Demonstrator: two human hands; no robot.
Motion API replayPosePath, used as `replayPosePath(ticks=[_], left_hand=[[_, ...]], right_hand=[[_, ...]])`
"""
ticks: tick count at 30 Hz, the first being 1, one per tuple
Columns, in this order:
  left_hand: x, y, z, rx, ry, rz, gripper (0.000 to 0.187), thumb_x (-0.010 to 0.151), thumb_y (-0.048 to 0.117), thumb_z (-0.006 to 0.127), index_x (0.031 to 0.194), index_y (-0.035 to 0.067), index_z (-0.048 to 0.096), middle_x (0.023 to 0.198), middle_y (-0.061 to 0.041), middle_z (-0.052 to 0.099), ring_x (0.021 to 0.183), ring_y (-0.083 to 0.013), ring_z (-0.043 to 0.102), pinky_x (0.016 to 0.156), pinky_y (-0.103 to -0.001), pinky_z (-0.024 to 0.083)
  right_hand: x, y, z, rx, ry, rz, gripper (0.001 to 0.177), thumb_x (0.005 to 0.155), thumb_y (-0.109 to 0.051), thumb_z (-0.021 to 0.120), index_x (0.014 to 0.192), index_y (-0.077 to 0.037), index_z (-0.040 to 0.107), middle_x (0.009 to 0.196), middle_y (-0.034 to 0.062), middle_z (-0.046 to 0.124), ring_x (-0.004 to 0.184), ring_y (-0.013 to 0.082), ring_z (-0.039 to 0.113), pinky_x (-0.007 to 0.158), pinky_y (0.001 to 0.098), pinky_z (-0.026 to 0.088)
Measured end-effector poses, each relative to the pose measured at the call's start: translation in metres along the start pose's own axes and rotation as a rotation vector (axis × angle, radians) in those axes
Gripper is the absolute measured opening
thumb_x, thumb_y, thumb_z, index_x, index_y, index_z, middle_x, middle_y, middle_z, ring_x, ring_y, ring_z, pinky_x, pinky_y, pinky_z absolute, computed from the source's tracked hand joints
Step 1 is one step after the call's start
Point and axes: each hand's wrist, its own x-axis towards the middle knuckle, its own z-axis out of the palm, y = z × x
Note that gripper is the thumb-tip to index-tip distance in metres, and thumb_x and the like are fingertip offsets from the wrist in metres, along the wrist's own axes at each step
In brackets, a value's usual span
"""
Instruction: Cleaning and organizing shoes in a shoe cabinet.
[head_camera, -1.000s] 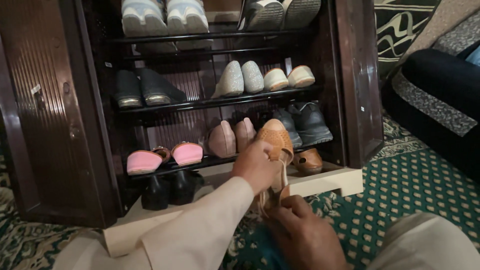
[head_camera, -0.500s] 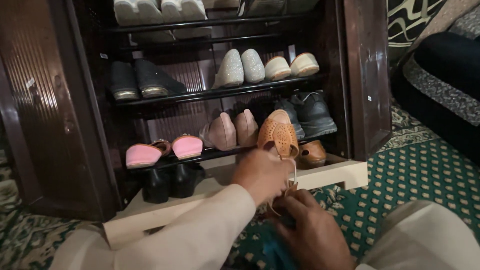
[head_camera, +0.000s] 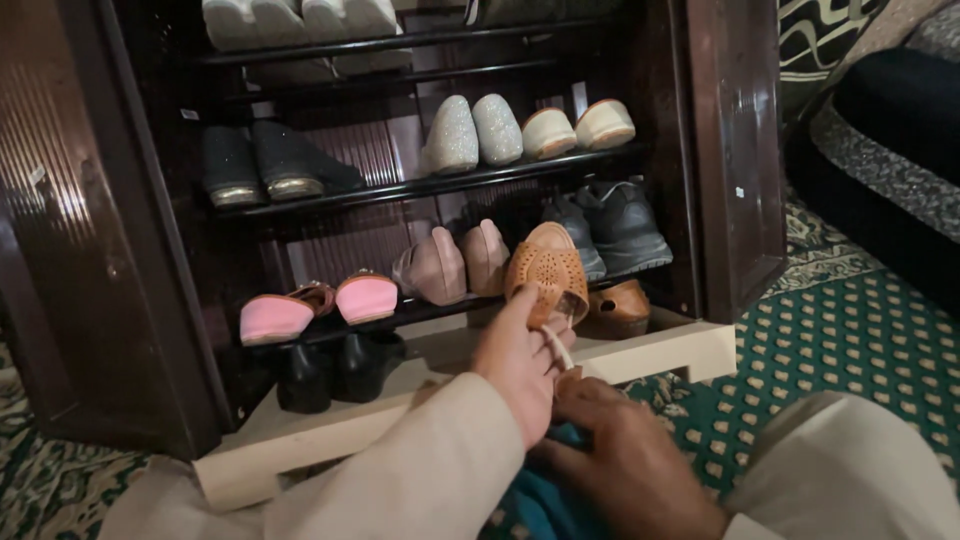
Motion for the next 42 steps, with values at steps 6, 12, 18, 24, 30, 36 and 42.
replayPosePath(ticks=[6,12,18,24,30,36,42], left_hand=[[0.06,-0.039,-0.021,-0.187,0.017,0.173,0.034,0.098,0.037,0.074,0.113,0.008,0.063,0.096,-0.004,0.062,0.087,-0.0168,0.055,0.079,-0.032,0.043],[0.003,-0.026,-0.001,-0.006,-0.071,0.365,0.024,0.094,0.025,0.062,0.113,0.013,0.069,0.102,0.0,0.07,0.095,-0.0128,0.063,0.083,-0.031,0.048],[-0.005,-0.022,0.014,-0.135,0.053,0.221,0.029,0.097,0.026,0.062,0.119,0.009,0.062,0.115,-0.008,0.071,0.1,-0.0216,0.067,0.092,-0.039,0.052],[-0.029,-0.013,0.022,-0.183,-0.05,0.158,0.023,0.096,0.024,0.055,0.116,0.018,0.063,0.11,-0.002,0.07,0.1,-0.0192,0.065,0.091,-0.039,0.051],[-0.017,-0.035,0.012,0.133,-0.098,0.352,0.026,0.097,0.015,0.056,0.118,0.011,0.071,0.103,-0.006,0.064,0.093,-0.0193,0.053,0.085,-0.037,0.041],[-0.019,-0.024,0.022,0.475,0.194,0.45,0.025,0.094,0.016,0.055,0.114,0.008,0.068,0.104,-0.006,0.07,0.094,-0.0188,0.065,0.086,-0.034,0.048],[-0.013,-0.022,0.013,0.314,-0.04,0.365,0.022,0.095,0.017,0.057,0.11,0.007,0.069,0.099,-0.005,0.069,0.088,-0.0147,0.057,0.082,-0.033,0.046]], right_hand=[[0.028,0.01,-0.066,0.039,-0.369,0.383,0.029,0.084,-0.029,0.079,0.107,-0.012,0.082,0.098,0.01,0.084,0.089,0.0206,0.077,0.084,0.0353,0.059],[0.048,0.026,-0.114,0.515,0.249,0.542,0.034,0.092,-0.019,0.064,0.121,-0.005,0.076,0.101,0.0085,0.08,0.079,0.0213,0.076,0.067,0.0422,0.063],[0.087,0.014,-0.058,0.424,0.288,0.52,0.035,0.086,-0.027,0.076,0.115,-0.007,0.076,0.096,0.0101,0.077,0.085,0.0227,0.073,0.079,0.0382,0.059],[0.093,0.031,-0.044,-0.092,0.237,0.118,0.039,0.079,-0.023,0.078,0.117,-0.012,0.076,0.097,0.0096,0.077,0.086,0.0183,0.073,0.079,0.0358,0.056],[0.11,0.01,-0.066,0.121,0.274,0.231,0.032,0.084,-0.014,0.066,0.114,-0.013,0.077,0.095,0.014,0.08,0.085,0.0243,0.075,0.077,0.0375,0.059],[0.099,0.019,-0.047,-0.161,0.07,0.018,0.03,0.083,-0.013,0.068,0.112,-0.013,0.078,0.094,0.0098,0.077,0.085,0.0186,0.072,0.078,0.0352,0.056],[0.112,0.025,-0.07,0.327,0.103,0.249,0.027,0.088,-0.007,0.061,0.109,-0.009,0.077,0.086,0.007,0.074,0.073,0.0157,0.066,0.066,0.0358,0.053]])
